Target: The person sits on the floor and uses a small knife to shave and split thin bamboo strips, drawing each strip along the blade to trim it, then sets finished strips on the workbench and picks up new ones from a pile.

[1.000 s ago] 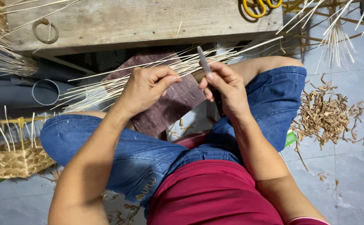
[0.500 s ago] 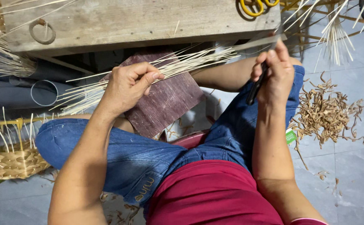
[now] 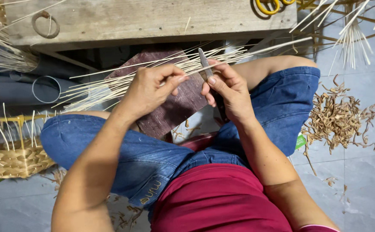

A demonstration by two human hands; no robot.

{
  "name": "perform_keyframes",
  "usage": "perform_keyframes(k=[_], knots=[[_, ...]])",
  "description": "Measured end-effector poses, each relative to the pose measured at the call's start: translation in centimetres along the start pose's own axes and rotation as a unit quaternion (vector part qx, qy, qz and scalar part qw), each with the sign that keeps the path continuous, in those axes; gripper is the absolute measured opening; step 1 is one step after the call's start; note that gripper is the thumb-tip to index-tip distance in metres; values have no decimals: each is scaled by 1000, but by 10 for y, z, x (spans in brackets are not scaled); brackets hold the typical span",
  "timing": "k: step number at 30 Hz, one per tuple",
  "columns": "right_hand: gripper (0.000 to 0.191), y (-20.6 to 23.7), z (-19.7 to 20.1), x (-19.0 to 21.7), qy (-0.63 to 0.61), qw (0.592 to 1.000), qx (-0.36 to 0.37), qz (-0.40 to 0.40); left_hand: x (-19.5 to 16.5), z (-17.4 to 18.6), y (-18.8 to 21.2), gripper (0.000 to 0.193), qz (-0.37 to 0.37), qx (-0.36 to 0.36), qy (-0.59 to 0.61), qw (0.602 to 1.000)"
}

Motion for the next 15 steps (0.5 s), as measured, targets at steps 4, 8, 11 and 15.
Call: perform_keyframes(k=[4,8,11,15], knots=[[38,-1,10,-6,-5,1000,-29,-4,-2,2,-1,17,-5,-41,4,999],[33,4,16,3,10,999,-34,-11,3,16,-3,15,17,-89,10,996],[46,11,7,14,55,998,-10,7,2,21,1,15,7,-109,-4,994],[68,13,-11,29,142,988,25,47,-4,17,5,13,-18,-101,-33,994]])
Point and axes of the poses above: each hand's wrist, its own y-axis away from the middle knuckle, its own z-axis out of the back of the hand, x = y × z, the point moved 6 cm from there along -y, towards the middle knuckle, and after that the axes turned 9 degrees about -y, right-handed, at the moved point
